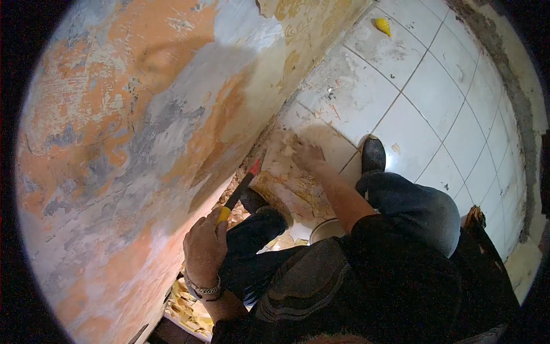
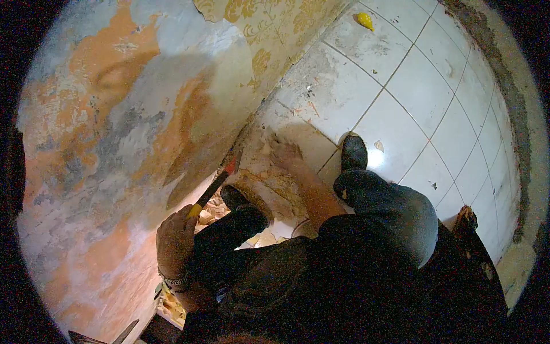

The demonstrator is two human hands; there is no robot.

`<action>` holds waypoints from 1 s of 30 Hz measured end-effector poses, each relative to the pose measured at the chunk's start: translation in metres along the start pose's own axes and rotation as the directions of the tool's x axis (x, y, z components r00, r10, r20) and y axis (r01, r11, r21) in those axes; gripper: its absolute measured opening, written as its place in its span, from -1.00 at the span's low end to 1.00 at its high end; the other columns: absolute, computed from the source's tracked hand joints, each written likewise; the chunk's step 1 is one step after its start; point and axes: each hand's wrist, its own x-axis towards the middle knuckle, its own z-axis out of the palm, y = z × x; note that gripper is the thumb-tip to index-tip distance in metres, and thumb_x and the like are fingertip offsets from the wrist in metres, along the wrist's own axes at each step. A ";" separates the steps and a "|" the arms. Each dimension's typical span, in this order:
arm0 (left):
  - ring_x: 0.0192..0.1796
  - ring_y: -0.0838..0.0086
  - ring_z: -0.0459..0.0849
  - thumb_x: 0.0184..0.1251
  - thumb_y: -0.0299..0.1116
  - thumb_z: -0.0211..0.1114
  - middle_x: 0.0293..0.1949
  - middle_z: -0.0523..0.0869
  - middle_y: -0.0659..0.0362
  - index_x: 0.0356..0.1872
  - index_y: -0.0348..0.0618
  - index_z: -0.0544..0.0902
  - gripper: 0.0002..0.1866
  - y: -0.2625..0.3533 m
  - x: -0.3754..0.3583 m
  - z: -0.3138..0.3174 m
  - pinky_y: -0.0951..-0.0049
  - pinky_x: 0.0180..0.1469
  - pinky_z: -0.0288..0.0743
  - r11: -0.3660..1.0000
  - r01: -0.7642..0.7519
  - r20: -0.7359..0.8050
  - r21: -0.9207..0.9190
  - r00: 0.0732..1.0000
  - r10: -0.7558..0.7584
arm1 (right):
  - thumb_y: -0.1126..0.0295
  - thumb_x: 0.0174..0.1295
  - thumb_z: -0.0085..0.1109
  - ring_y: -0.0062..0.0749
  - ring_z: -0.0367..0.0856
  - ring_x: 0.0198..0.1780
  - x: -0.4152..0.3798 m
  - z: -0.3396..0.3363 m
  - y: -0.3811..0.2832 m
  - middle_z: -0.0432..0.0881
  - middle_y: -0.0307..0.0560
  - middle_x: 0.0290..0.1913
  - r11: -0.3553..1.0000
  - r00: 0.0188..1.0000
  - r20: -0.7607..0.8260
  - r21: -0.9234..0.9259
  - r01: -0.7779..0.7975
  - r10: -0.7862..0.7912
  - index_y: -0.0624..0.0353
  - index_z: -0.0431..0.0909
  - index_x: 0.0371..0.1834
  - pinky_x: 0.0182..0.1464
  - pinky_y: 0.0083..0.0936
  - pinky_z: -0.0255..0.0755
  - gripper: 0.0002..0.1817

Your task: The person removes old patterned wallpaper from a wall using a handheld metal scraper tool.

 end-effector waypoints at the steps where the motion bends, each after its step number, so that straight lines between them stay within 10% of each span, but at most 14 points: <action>1: -0.23 0.10 0.70 0.32 -0.27 0.22 -0.29 0.71 -0.03 0.01 -0.13 0.63 -0.70 0.000 0.001 0.000 0.19 -0.19 0.55 1.000 -0.001 0.000 0.001 1.000 0.001 | 0.15 0.20 0.15 -0.10 0.52 0.21 0.008 -0.004 -0.002 0.44 -0.11 0.31 0.998 0.998 -0.051 0.065 0.025 -0.021 -0.15 0.56 0.16 0.17 -0.14 0.46 -0.58; 6: -0.25 0.09 0.69 0.31 -0.27 0.23 -0.31 0.71 -0.03 0.00 -0.16 0.64 -0.70 -0.006 0.004 0.005 0.16 -0.20 0.55 0.999 0.039 0.044 0.000 0.998 -0.039 | 0.25 0.20 0.14 -0.19 0.52 0.22 0.045 -0.023 -0.015 0.48 -0.03 0.26 0.990 0.993 -0.107 0.126 0.066 -0.053 -0.14 0.50 0.23 0.17 -0.11 0.46 -0.54; 9: -0.24 0.08 0.70 0.31 -0.27 0.24 -0.29 0.71 -0.03 -0.01 -0.16 0.64 -0.71 -0.011 0.006 0.007 0.16 -0.19 0.55 1.000 0.009 0.040 0.006 0.999 -0.009 | 0.29 0.28 0.13 0.05 0.46 0.26 0.065 -0.023 -0.023 0.44 0.14 0.30 0.853 0.988 0.022 0.502 -0.144 0.154 -0.08 0.22 0.44 0.25 -0.21 0.38 -0.38; 12: -0.24 0.08 0.70 0.31 -0.26 0.24 -0.28 0.71 -0.03 -0.03 -0.16 0.64 -0.71 -0.008 0.008 0.005 0.16 -0.20 0.56 0.999 -0.033 0.025 0.022 0.999 0.033 | 0.36 0.27 0.07 -0.02 0.57 0.13 0.113 0.036 -0.001 0.55 0.17 0.17 0.809 0.934 -0.339 0.576 0.115 0.108 0.03 0.26 0.40 0.15 -0.28 0.44 -0.42; 17: -0.21 0.08 0.70 0.32 -0.24 0.23 -0.28 0.71 -0.03 -0.02 -0.15 0.63 -0.71 -0.010 0.010 0.007 0.15 -0.18 0.56 1.000 0.014 0.100 -0.011 0.995 -0.013 | 0.39 0.28 0.11 -0.30 0.46 0.22 0.111 0.002 -0.026 0.54 -0.03 0.21 -0.008 0.994 -0.043 0.999 0.044 0.096 0.26 0.46 0.24 0.25 -0.41 0.33 -0.55; 24: -0.18 0.06 0.68 0.33 -0.22 0.23 -0.26 0.70 -0.03 -0.02 -0.11 0.63 -0.71 -0.017 0.006 0.011 0.12 -0.12 0.53 1.000 0.011 0.100 -0.020 0.995 -0.009 | 0.35 0.26 0.21 -0.41 0.60 -0.21 0.122 0.024 -0.030 0.67 -0.17 -0.16 -0.094 0.960 0.066 0.995 -0.042 0.274 0.23 0.59 0.01 -0.18 -0.45 0.48 -0.70; 30: -0.18 0.06 0.68 0.32 -0.24 0.23 -0.28 0.69 -0.02 -0.01 -0.10 0.63 -0.71 -0.021 0.006 0.016 0.13 -0.13 0.53 0.997 -0.061 0.063 -0.046 0.996 0.064 | 0.25 0.15 0.29 -0.40 0.54 -0.36 0.121 0.022 -0.021 0.63 -0.13 -0.37 0.217 0.956 -0.041 0.976 -0.024 0.290 0.19 0.62 -0.21 -0.28 -0.38 0.45 -0.75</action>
